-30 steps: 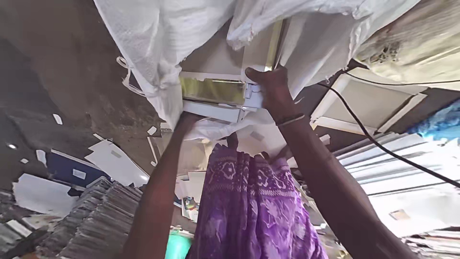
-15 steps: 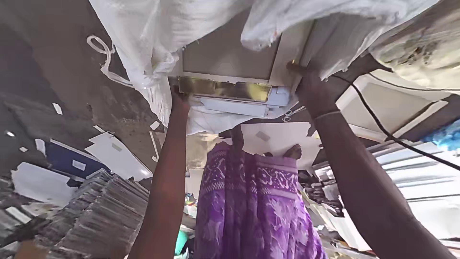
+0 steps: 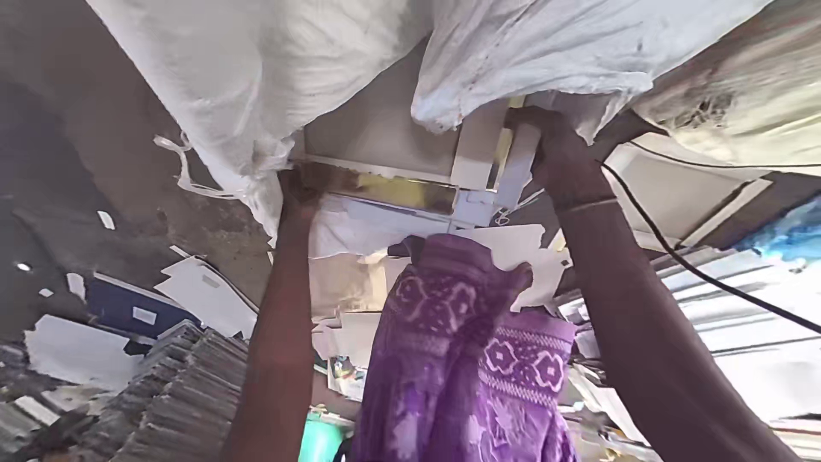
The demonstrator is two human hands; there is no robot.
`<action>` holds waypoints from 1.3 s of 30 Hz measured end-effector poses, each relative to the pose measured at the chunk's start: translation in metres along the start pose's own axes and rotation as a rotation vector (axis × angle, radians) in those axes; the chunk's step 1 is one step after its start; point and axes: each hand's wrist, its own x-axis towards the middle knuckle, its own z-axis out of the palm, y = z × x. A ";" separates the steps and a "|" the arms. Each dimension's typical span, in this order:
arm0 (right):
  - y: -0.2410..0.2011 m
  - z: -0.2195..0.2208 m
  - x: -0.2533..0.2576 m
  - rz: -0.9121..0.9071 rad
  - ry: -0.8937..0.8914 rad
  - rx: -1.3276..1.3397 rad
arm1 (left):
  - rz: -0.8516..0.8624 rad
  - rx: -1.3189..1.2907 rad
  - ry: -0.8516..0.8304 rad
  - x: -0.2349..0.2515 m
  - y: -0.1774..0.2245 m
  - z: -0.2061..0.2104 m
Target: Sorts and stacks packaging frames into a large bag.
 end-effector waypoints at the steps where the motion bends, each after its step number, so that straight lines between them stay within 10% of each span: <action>1: -0.006 -0.003 -0.004 -0.007 -0.061 0.068 | -0.036 -0.017 -0.019 0.002 0.001 -0.012; 16: 0.006 0.054 0.049 -0.305 0.198 -0.470 | -0.045 0.018 0.063 0.005 -0.005 0.022; 21: -0.005 0.045 0.031 -0.178 0.114 -0.167 | -0.044 0.068 0.217 -0.029 0.012 0.036; 34: 0.110 -0.055 -0.096 0.351 0.089 -0.087 | -0.115 0.220 0.431 -0.228 -0.022 -0.010; 39: 0.132 -0.109 -0.146 0.508 0.009 -0.141 | -0.125 0.483 0.211 -0.327 -0.024 -0.064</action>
